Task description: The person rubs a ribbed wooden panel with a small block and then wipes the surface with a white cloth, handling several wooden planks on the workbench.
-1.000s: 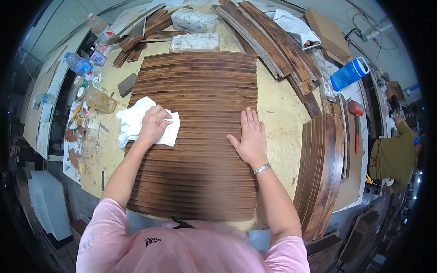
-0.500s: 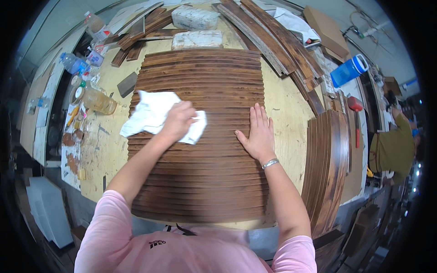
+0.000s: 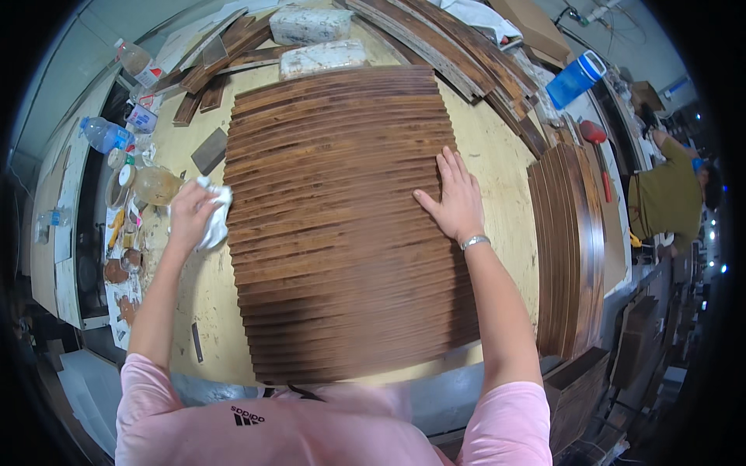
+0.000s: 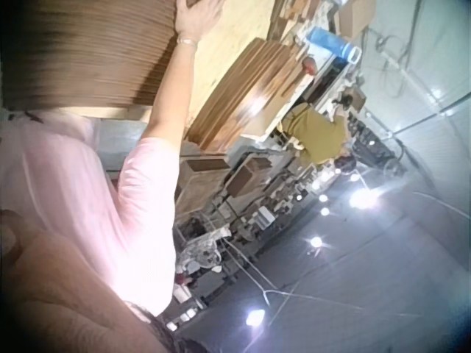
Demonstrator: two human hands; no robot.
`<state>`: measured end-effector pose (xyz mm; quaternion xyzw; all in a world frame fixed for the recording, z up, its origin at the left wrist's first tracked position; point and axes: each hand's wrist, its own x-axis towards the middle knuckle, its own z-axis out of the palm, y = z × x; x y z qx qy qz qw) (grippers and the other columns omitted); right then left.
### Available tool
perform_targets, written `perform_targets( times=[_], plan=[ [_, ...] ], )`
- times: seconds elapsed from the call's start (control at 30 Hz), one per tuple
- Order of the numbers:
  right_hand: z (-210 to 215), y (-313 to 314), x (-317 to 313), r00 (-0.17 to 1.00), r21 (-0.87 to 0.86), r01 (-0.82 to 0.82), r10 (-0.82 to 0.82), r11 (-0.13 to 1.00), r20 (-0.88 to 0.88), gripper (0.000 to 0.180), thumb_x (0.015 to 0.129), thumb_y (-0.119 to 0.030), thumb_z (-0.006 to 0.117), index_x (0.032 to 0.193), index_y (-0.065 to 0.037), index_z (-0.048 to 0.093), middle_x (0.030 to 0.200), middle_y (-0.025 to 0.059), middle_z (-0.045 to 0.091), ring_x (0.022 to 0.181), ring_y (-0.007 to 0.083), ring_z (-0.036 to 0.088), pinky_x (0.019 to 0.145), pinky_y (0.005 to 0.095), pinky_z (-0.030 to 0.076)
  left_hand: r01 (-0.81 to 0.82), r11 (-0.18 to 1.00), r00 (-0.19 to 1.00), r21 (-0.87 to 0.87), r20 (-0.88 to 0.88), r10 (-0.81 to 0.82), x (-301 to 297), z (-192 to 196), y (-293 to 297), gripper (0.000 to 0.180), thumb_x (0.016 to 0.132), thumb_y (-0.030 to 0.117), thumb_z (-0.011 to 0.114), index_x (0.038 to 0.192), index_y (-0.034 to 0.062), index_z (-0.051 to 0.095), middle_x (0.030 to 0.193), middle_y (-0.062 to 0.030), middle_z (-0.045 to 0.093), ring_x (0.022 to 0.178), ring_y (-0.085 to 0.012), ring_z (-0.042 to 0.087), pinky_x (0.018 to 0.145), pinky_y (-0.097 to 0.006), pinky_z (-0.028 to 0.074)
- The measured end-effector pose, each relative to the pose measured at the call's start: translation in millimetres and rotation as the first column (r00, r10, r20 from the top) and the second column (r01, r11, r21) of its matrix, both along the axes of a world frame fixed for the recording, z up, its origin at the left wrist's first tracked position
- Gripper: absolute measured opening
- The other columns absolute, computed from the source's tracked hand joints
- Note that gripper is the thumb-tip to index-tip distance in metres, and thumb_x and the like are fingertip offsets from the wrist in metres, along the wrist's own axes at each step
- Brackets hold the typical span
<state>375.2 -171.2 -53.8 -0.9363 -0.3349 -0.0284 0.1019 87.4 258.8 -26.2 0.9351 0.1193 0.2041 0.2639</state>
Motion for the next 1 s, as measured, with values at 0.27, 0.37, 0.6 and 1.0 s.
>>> perform_targets(
  times=[0.27,0.37,0.6,1.0],
  plan=[
    [2,1,2,1.0,-0.007,0.003,-0.003,1.0,0.008,0.087,0.089,-0.057,0.066,0.155,-0.007,0.039,0.168,0.0075,0.029,0.154,0.0276,0.026,0.122,0.0459,0.028,0.234,0.972,0.972,0.016,-0.028,-0.233,20,-11,-37,0.016,0.076,0.008,0.08,0.089,0.0045,0.073,0.091,-0.0101,0.063,0.092,-0.0314,0.06,0.084,-0.04,0.047],
    [-1,-5,0,1.0,-0.013,0.008,-0.008,1.0,0.009,0.088,0.089,-0.057,0.066,0.155,-0.007,0.039,0.168,0.0075,0.029,0.154,0.0277,0.026,0.122,0.046,0.028,0.238,0.965,0.971,0.111,0.003,-0.24,29,-23,-54,0.016,0.073,0.004,0.077,0.088,0.0042,0.071,0.086,-0.0098,0.059,0.09,-0.0312,0.058,0.082,-0.041,0.046],
    [1,2,4,1.0,-0.034,-0.013,0.014,0.999,0.024,0.088,0.089,-0.056,0.067,0.156,-0.007,0.038,0.168,0.0071,0.028,0.154,0.0281,0.027,0.121,0.0466,0.029,0.383,0.91,0.909,0.159,0.11,-0.401,90,-21,-109,0.014,0.075,0.006,0.076,0.087,0.0068,0.069,0.086,-0.0077,0.057,0.088,-0.0298,0.057,0.08,-0.041,0.046],
    [-4,-4,5,0.999,0.0,-0.015,0.015,1.0,0.038,0.084,0.089,-0.052,0.069,0.154,-0.008,0.04,0.167,0.0065,0.03,0.153,0.0283,0.028,0.12,0.0464,0.032,0.346,-0.258,0.938,-0.902,0.325,0.123,9,63,-21,0.022,0.102,0.02,0.061,0.116,0.0028,0.065,0.105,-0.008,0.071,0.087,-0.0157,0.071,0.068,-0.03,0.06]
  ],
)
